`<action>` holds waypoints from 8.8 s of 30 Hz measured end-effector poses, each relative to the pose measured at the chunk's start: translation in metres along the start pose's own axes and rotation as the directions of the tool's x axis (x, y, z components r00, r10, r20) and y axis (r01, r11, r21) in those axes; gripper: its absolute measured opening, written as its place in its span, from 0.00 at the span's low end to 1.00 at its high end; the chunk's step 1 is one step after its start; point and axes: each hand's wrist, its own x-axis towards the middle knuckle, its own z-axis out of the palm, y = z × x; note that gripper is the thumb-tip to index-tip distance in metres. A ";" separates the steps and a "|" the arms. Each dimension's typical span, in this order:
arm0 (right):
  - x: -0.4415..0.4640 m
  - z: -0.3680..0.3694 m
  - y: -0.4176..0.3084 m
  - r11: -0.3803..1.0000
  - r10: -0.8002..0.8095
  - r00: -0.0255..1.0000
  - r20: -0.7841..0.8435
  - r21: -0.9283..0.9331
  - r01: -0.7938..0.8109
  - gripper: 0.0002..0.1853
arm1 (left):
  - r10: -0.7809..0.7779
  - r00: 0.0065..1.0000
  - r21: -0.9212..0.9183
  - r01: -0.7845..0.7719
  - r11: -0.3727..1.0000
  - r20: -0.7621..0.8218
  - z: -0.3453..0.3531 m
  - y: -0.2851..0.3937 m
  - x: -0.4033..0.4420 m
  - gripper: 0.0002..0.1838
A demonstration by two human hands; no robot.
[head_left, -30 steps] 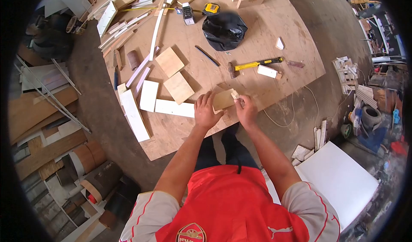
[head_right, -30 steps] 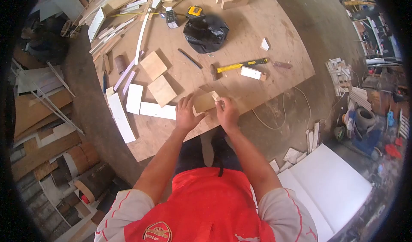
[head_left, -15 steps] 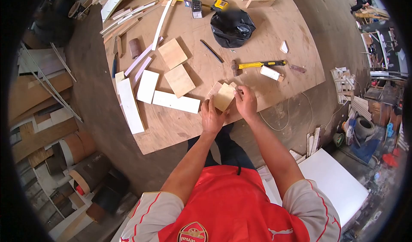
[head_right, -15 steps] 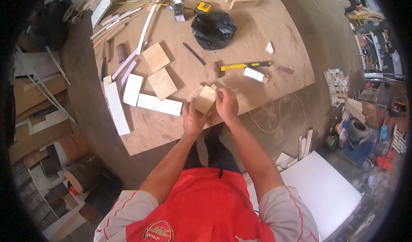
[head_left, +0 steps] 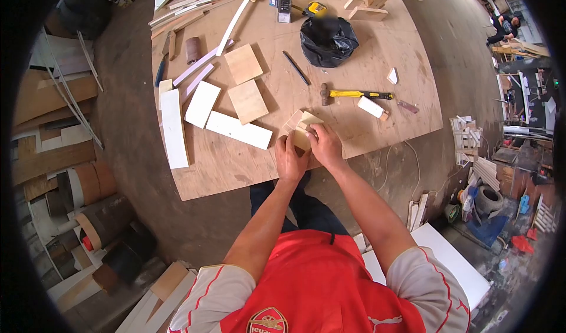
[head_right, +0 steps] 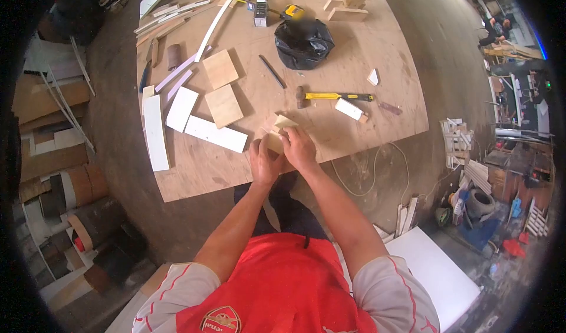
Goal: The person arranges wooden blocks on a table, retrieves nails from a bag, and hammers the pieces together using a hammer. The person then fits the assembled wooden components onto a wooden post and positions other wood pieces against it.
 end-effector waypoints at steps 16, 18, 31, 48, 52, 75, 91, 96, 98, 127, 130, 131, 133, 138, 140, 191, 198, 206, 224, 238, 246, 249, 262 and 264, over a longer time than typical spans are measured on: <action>0.011 -0.006 -0.004 0.999 -0.008 0.995 0.104 -0.038 0.012 0.16 | 0.023 0.999 0.035 -0.022 0.999 -0.035 0.002 -0.001 0.005 0.42; 0.011 -0.005 -0.004 0.999 -0.017 0.995 0.098 -0.031 0.020 0.14 | 0.019 0.999 0.032 -0.018 0.999 -0.031 0.000 0.000 0.004 0.42; 0.020 -0.013 0.001 0.996 -0.082 0.984 0.159 -0.029 0.087 0.14 | -0.022 0.996 0.065 0.027 0.997 -0.083 0.014 0.002 0.001 0.45; 0.020 -0.014 -0.004 0.991 -0.090 0.985 0.149 -0.080 0.103 0.10 | -0.050 0.990 0.085 0.061 0.995 -0.129 0.019 0.010 -0.001 0.41; 0.017 -0.015 -0.008 0.992 -0.086 0.988 0.129 -0.081 0.097 0.07 | -0.070 0.993 0.078 0.077 0.994 -0.092 0.024 0.005 -0.004 0.45; 0.017 -0.019 -0.010 0.996 -0.069 0.984 0.162 -0.045 0.077 0.09 | -0.048 0.993 0.064 0.055 0.996 -0.107 0.027 0.001 -0.004 0.43; 0.012 -0.011 -0.003 0.989 -0.112 0.986 0.121 -0.079 0.122 0.11 | -0.032 0.994 0.064 0.039 0.997 -0.105 0.031 -0.003 -0.005 0.45; 0.009 -0.010 0.002 0.992 -0.090 0.989 0.113 -0.074 0.099 0.22 | -0.061 0.997 0.040 0.063 0.997 -0.042 0.016 0.009 -0.005 0.50; 0.005 -0.016 0.000 0.997 -0.051 0.991 0.124 -0.049 0.057 0.26 | -0.059 0.998 -0.008 0.059 0.998 0.005 0.002 0.016 -0.010 0.54; 0.315 0.001 0.099 0.934 0.334 0.937 -0.100 -0.100 -0.343 0.11 | 0.388 0.891 0.456 -0.454 0.765 0.236 0.064 0.066 0.328 0.19; 0.318 0.002 0.092 0.921 0.333 0.939 -0.083 -0.185 -0.343 0.09 | 0.384 0.899 0.445 -0.438 0.781 0.211 0.070 0.063 0.328 0.19; 0.320 0.000 0.088 0.914 0.342 0.937 -0.068 -0.209 -0.349 0.08 | 0.384 0.902 0.441 -0.432 0.786 0.200 0.071 0.062 0.329 0.19; 0.323 -0.002 0.086 0.889 0.396 0.918 -0.027 -0.240 -0.391 0.07 | 0.386 0.902 0.431 -0.432 0.792 0.195 0.071 0.061 0.329 0.19; 0.326 -0.010 0.090 0.833 0.534 0.843 0.071 -0.219 -0.509 0.05 | 0.380 0.907 0.407 -0.422 0.810 0.183 0.072 0.061 0.328 0.18; 0.323 -0.006 0.108 0.867 0.496 0.866 0.064 -0.097 -0.489 0.06 | 0.355 0.913 0.405 -0.407 0.819 0.201 0.071 0.062 0.329 0.19; -0.006 0.010 0.022 0.773 0.297 0.947 -0.120 0.613 -0.165 0.04 | 0.521 0.715 -0.146 -0.518 0.843 0.467 -0.044 -0.003 0.130 0.31; -0.004 0.020 0.023 0.827 0.263 0.944 -0.199 0.551 -0.114 0.03 | 0.660 0.596 -0.171 -0.669 0.723 0.457 -0.032 -0.028 0.148 0.24; -0.009 0.027 0.021 0.905 0.170 0.929 -0.328 0.425 -0.016 0.02 | 0.741 0.572 -0.156 -0.744 0.649 0.352 -0.024 -0.040 0.143 0.21; -0.007 0.031 0.013 0.964 0.029 0.895 -0.446 0.249 0.093 0.02 | 0.760 0.556 -0.286 -0.709 0.645 0.338 -0.023 -0.047 0.139 0.18; -0.009 0.031 0.016 0.968 0.032 0.897 -0.440 0.238 0.082 0.01 | 0.724 0.600 -0.267 -0.677 0.686 0.340 -0.021 -0.049 0.134 0.16; -0.008 0.032 0.016 0.961 0.055 0.900 -0.433 0.268 0.069 0.01 | 0.737 0.586 -0.280 -0.685 0.672 0.336 -0.020 -0.052 0.136 0.15; -0.007 0.031 0.013 0.962 0.063 0.902 -0.427 0.265 0.058 0.01 | 0.743 0.586 -0.285 -0.688 0.667 0.323 -0.018 -0.055 0.137 0.18; -0.007 0.031 0.011 0.972 0.032 0.900 -0.436 0.221 0.073 0.01 | 0.736 0.588 -0.277 -0.685 0.674 0.335 -0.019 -0.054 0.136 0.16; -0.009 0.032 0.014 0.974 0.063 0.905 -0.420 0.223 0.036 0.02 | 0.732 0.588 -0.274 -0.683 0.677 0.345 -0.018 -0.055 0.136 0.18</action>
